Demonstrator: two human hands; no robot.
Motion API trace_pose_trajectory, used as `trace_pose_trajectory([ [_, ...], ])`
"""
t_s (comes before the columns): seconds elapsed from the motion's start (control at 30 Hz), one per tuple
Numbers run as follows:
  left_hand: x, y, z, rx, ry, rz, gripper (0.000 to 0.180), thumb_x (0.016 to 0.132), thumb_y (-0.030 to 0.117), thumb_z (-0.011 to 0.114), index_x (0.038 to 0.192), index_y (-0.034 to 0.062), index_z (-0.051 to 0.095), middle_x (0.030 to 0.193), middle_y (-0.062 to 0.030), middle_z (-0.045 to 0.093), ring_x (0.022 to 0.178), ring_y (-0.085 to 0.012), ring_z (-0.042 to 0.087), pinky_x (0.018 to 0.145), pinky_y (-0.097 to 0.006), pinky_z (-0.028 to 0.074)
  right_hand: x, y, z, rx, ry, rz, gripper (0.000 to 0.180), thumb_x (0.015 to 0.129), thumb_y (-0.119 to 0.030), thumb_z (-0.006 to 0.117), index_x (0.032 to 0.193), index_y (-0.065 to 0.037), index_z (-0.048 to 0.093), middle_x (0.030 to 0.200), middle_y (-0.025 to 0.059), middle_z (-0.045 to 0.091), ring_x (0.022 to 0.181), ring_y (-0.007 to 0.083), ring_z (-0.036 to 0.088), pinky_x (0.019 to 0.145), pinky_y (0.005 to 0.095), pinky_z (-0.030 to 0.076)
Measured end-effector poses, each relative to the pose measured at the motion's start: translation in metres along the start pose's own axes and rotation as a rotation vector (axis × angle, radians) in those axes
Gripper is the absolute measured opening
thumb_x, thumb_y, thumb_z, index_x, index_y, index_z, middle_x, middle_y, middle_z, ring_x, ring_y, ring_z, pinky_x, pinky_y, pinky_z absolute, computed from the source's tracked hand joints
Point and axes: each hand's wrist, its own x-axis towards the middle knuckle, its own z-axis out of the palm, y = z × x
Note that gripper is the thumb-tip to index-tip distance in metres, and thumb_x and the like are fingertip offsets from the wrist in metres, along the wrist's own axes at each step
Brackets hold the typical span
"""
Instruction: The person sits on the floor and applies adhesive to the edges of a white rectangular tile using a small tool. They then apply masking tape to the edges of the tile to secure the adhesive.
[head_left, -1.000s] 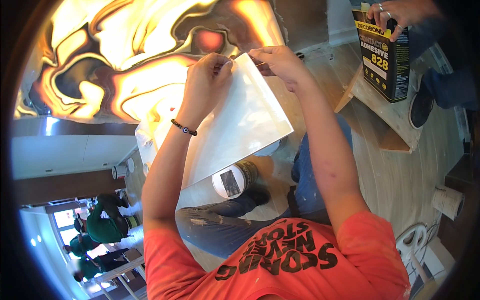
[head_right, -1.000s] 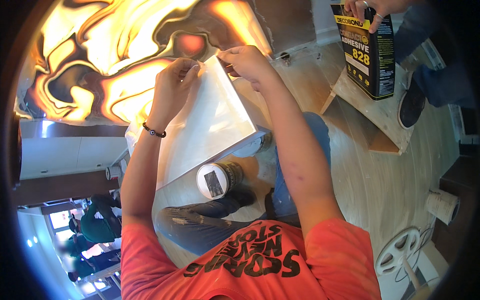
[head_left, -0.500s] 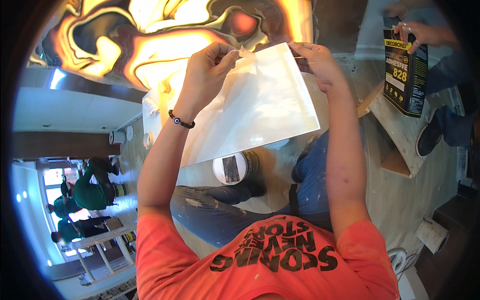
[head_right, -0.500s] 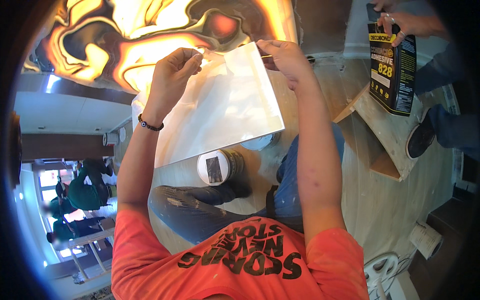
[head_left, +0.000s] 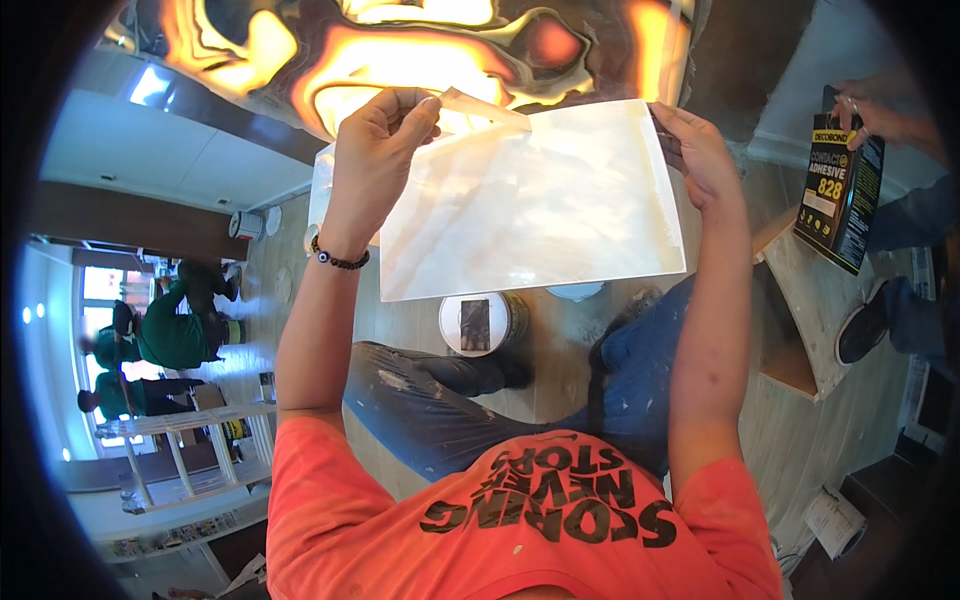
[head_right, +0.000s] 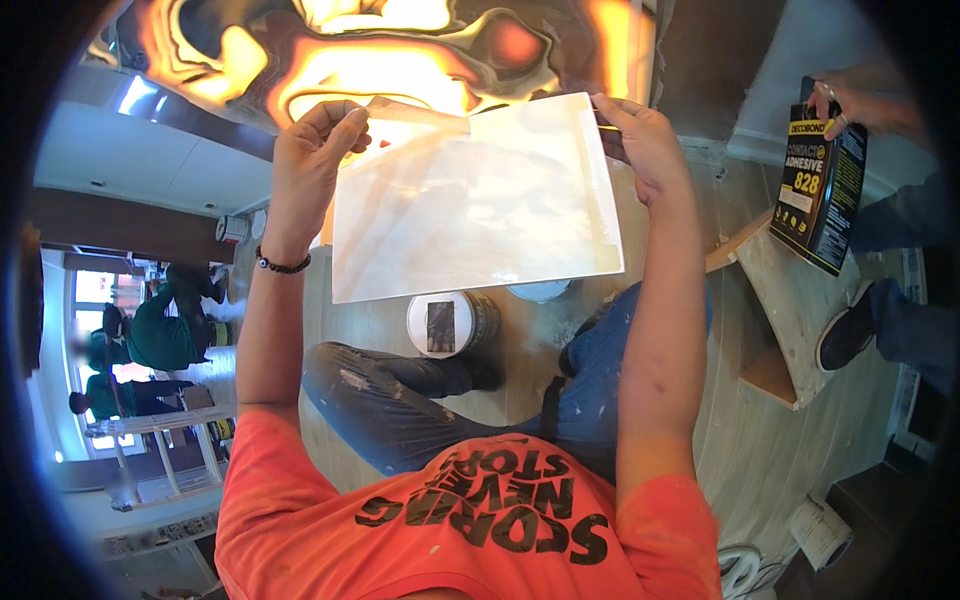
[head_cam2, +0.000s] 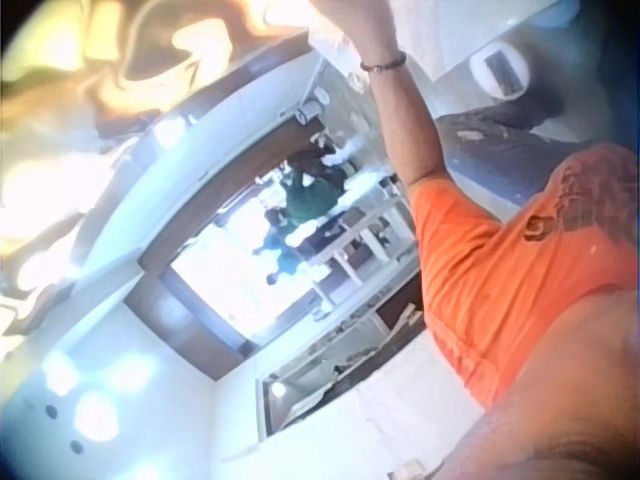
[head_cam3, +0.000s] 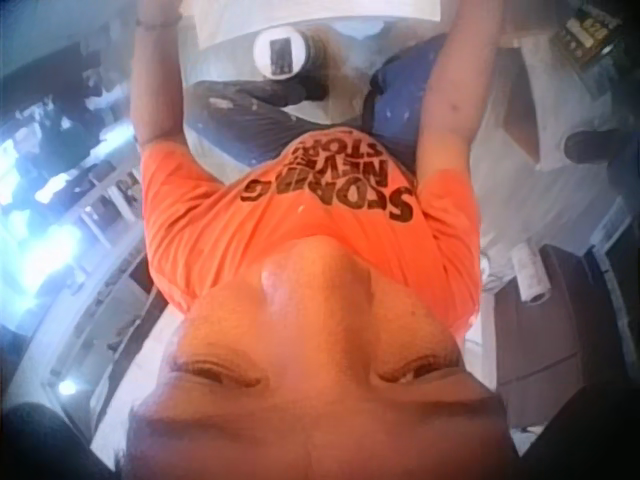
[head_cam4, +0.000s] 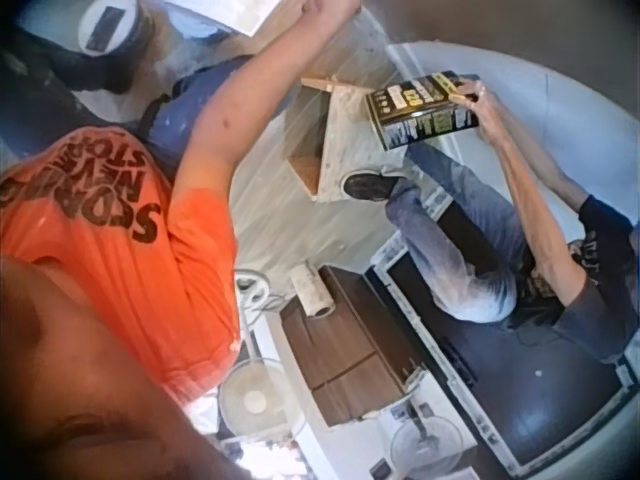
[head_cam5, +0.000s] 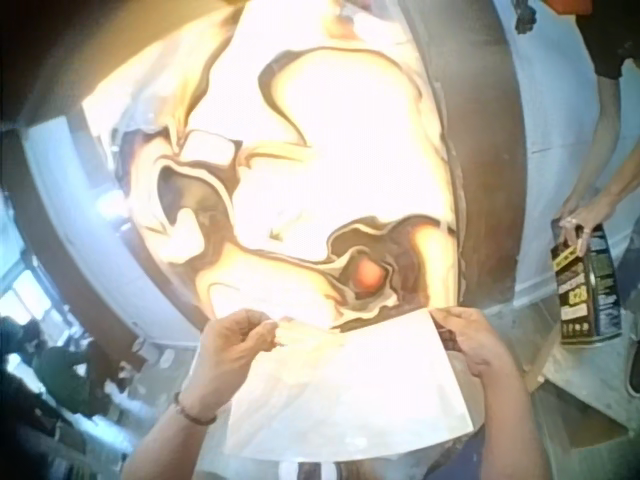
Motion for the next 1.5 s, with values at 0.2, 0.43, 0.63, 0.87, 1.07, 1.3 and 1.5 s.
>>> trace_pose_trajectory([
  [0.2,-0.013,0.001,-0.031,-0.011,0.084,-0.002,0.022,0.101,0.020,0.071,0.108,-0.0019,0.071,0.094,-0.0032,0.070,0.085,-0.0106,0.064,0.082,-0.027,0.051,0.001,0.002,0.000,-0.035,-0.001,-0.004,0.035,0.102,-0.034,0.067,0.119,-0.004,0.074,0.106,0.0047,0.077,0.089,0.0125,0.071,0.087,0.0282,0.054],
  [0.43,-0.028,0.001,-0.057,-0.064,0.189,-0.004,0.020,0.101,0.017,0.069,0.107,-0.0024,0.071,0.093,-0.0033,0.070,0.084,-0.0106,0.063,0.082,-0.026,0.050,0.003,0.004,-0.003,-0.030,0.006,0.001,0.034,0.102,-0.034,0.068,0.117,-0.005,0.074,0.103,0.0038,0.077,0.087,0.0115,0.071,0.086,0.0272,0.053],
  [0.63,-0.036,0.007,-0.094,-0.154,0.297,0.047,0.018,0.102,0.015,0.068,0.106,-0.0022,0.071,0.090,-0.0030,0.069,0.085,-0.0108,0.063,0.082,-0.026,0.051,0.004,0.005,-0.004,-0.026,0.011,0.005,0.030,0.102,-0.033,0.068,0.117,-0.008,0.075,0.102,0.0015,0.077,0.087,0.0095,0.071,0.084,0.0256,0.054],
  [0.87,-0.049,0.020,-0.127,-0.167,0.424,0.072,0.016,0.101,0.013,0.069,0.106,-0.0025,0.071,0.092,-0.0044,0.069,0.084,-0.0126,0.064,0.083,-0.027,0.053,0.011,0.011,-0.012,0.008,-0.002,0.011,0.028,0.103,-0.033,0.067,0.116,-0.010,0.075,0.101,-0.0008,0.077,0.086,0.0071,0.071,0.083,0.0246,0.054],
  [1.07,-0.057,0.031,-0.155,-0.181,0.509,0.112,0.015,0.101,0.012,0.069,0.107,-0.0017,0.072,0.093,-0.0049,0.070,0.084,-0.0132,0.066,0.084,-0.028,0.054,0.007,0.009,-0.008,-0.016,0.012,0.022,0.028,0.103,-0.033,0.067,0.118,-0.010,0.074,0.100,-0.0012,0.077,0.085,0.0067,0.071,0.082,0.0235,0.054],
  [1.3,-0.063,0.040,-0.177,-0.179,0.571,0.165,0.015,0.101,0.011,0.069,0.108,-0.0016,0.072,0.094,-0.0055,0.071,0.086,-0.0136,0.067,0.086,-0.029,0.055,0.009,0.012,-0.011,-0.013,0.006,0.016,0.029,0.103,-0.034,0.066,0.119,-0.010,0.074,0.101,-0.0017,0.077,0.085,0.0065,0.071,0.082,0.0238,0.054],
  [1.5,-0.067,0.053,-0.192,-0.174,0.599,0.225,0.015,0.101,0.011,0.069,0.109,-0.0016,0.072,0.094,-0.0059,0.071,0.087,-0.0147,0.068,0.086,-0.029,0.056,0.010,0.013,-0.011,-0.014,0.012,0.027,0.029,0.103,-0.034,0.066,0.119,-0.011,0.075,0.101,-0.0020,0.077,0.085,0.0063,0.071,0.082,0.0240,0.054],
])
